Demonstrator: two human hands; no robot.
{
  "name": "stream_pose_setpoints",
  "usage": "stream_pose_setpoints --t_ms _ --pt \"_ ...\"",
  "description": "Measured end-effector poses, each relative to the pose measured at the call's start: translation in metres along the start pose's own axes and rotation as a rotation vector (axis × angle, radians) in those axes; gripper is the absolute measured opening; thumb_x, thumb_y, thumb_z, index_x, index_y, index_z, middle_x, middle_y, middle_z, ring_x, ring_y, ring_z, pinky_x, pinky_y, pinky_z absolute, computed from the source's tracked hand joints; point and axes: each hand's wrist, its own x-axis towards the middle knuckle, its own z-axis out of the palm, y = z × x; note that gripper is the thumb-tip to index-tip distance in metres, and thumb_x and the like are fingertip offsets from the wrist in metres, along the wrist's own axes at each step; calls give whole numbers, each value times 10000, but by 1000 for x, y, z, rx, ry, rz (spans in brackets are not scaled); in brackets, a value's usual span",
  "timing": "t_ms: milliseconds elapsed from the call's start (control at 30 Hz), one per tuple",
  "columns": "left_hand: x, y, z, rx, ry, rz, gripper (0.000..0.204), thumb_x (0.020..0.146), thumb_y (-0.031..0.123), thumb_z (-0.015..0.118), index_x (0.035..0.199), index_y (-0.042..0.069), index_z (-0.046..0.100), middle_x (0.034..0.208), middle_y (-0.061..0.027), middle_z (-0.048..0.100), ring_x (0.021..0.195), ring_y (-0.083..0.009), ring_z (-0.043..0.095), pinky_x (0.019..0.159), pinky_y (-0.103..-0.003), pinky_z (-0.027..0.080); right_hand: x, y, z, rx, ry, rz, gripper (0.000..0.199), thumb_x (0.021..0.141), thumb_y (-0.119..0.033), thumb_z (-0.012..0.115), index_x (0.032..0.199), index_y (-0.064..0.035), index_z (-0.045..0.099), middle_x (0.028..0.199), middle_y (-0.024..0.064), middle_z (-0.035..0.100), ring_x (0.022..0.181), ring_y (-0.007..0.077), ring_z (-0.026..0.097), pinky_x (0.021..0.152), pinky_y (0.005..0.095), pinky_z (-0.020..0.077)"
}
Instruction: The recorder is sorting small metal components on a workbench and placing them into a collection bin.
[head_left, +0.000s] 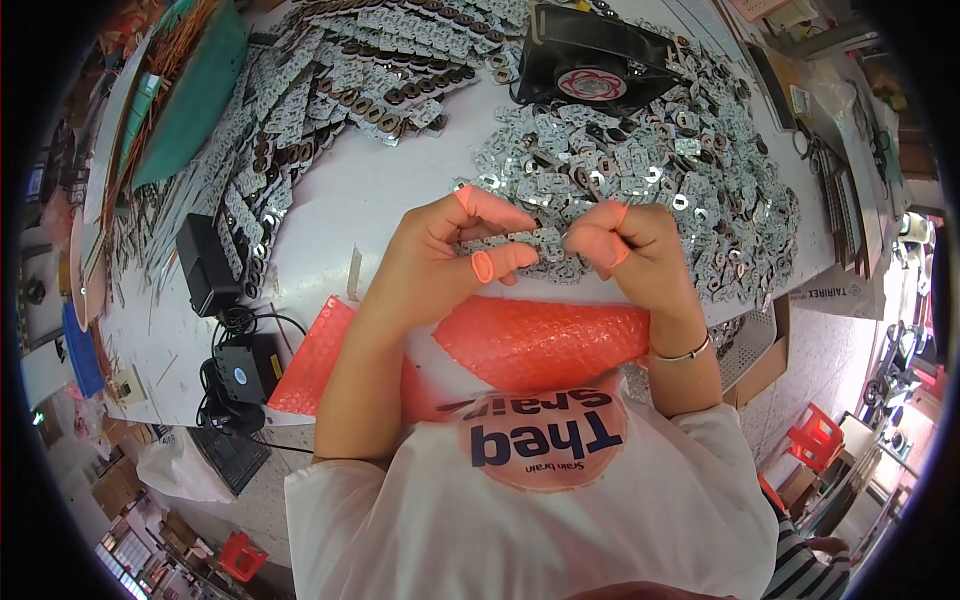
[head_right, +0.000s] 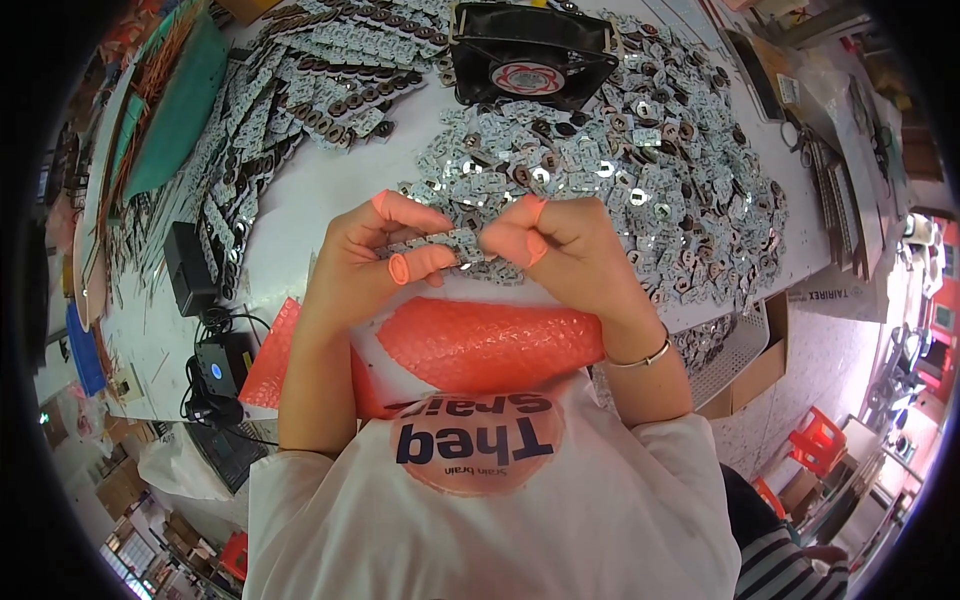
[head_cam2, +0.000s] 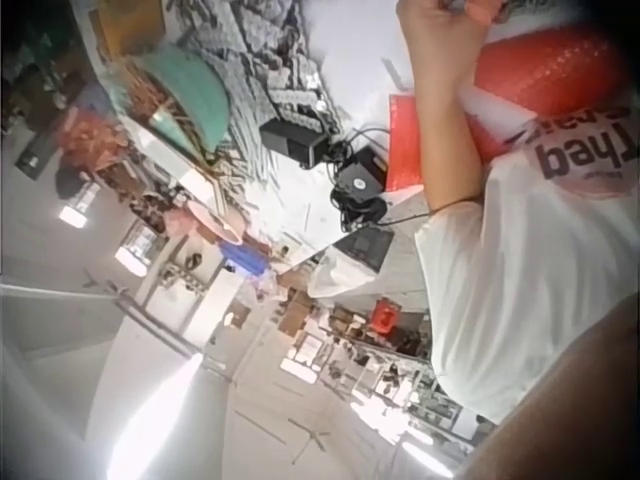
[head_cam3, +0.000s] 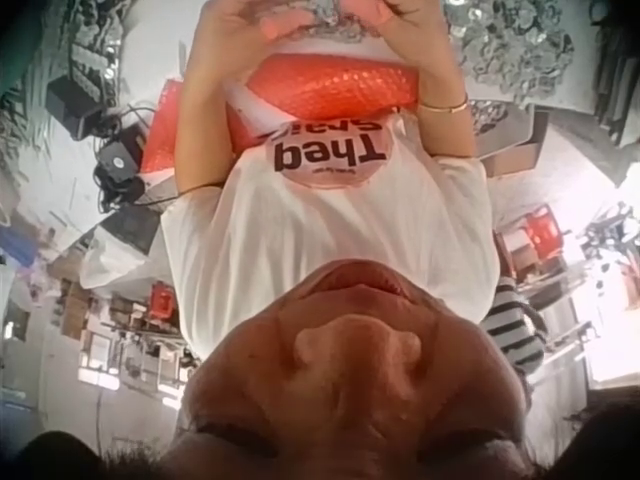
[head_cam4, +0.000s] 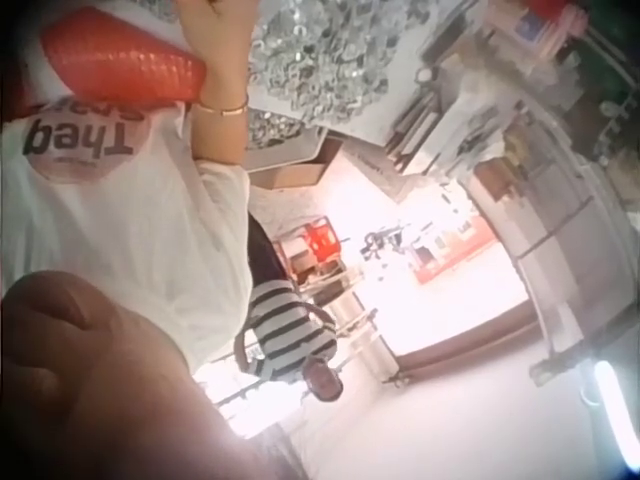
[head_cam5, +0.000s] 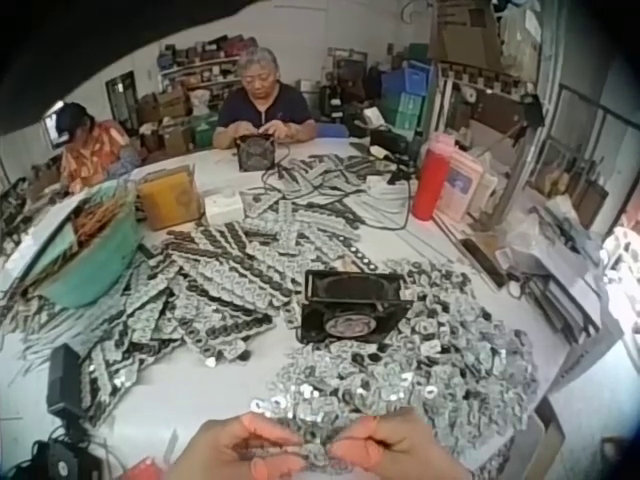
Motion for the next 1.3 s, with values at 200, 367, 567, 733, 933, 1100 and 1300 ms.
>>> stream_pose_setpoints --t_ms 200,367,567,733,933,1100,1300 --pt "0 1 -4 -12 -73 22 221 758 -25 701 947 -2 589 906 -65 622 807 -122 615 604 -236 540 1 -1 -1 74 -8 81 75 818 -73 651 781 -8 644 630 11 596 488 58 471 439 211 336" --pt "0 -4 -7 268 -46 67 217 756 -22 705 937 2 589 901 -52 623 793 -104 612 599 -227 530 4 3 3 -200 -35 -66 76 796 -80 673 789 -7 656 630 38 613 508 89 524 463 222 388" --pt "0 2 -1 36 -34 -48 215 754 -23 706 927 6 581 889 -49 615 792 -103 609 592 -226 525 2 4 4 -136 -60 -33 84 794 -90 676 794 -10 649 612 41 594 515 108 531 477 231 399" --pt "2 -5 5 -72 1 -40 189 775 -19 684 919 4 562 868 -55 612 728 -109 594 602 -246 513 2 4 5 -215 -60 -46 136 843 -110 623 786 5 580 586 14 526 485 96 455 453 228 345" --pt "-1 -2 4 -359 -187 -59 171 785 -25 668 912 18 562 872 -61 610 757 -135 610 618 -265 527 -11 3 6 639 -79 279 167 905 -170 557 831 -22 571 568 -27 461 473 44 359 434 188 255" --pt "0 -3 16 -170 44 157 157 780 -25 664 892 19 563 879 -116 620 748 -163 623 625 -281 542 -5 2 12 540 74 242 177 926 -192 530 864 -29 562 583 -31 442 483 34 365 432 189 269" --pt "4 -7 15 460 99 585 181 766 -25 656 928 24 590 875 -93 638 773 -165 629 675 -267 513 -5 8 17 -43 123 32 198 932 -213 528 834 -41 547 581 -50 434 490 29 378 439 189 283"
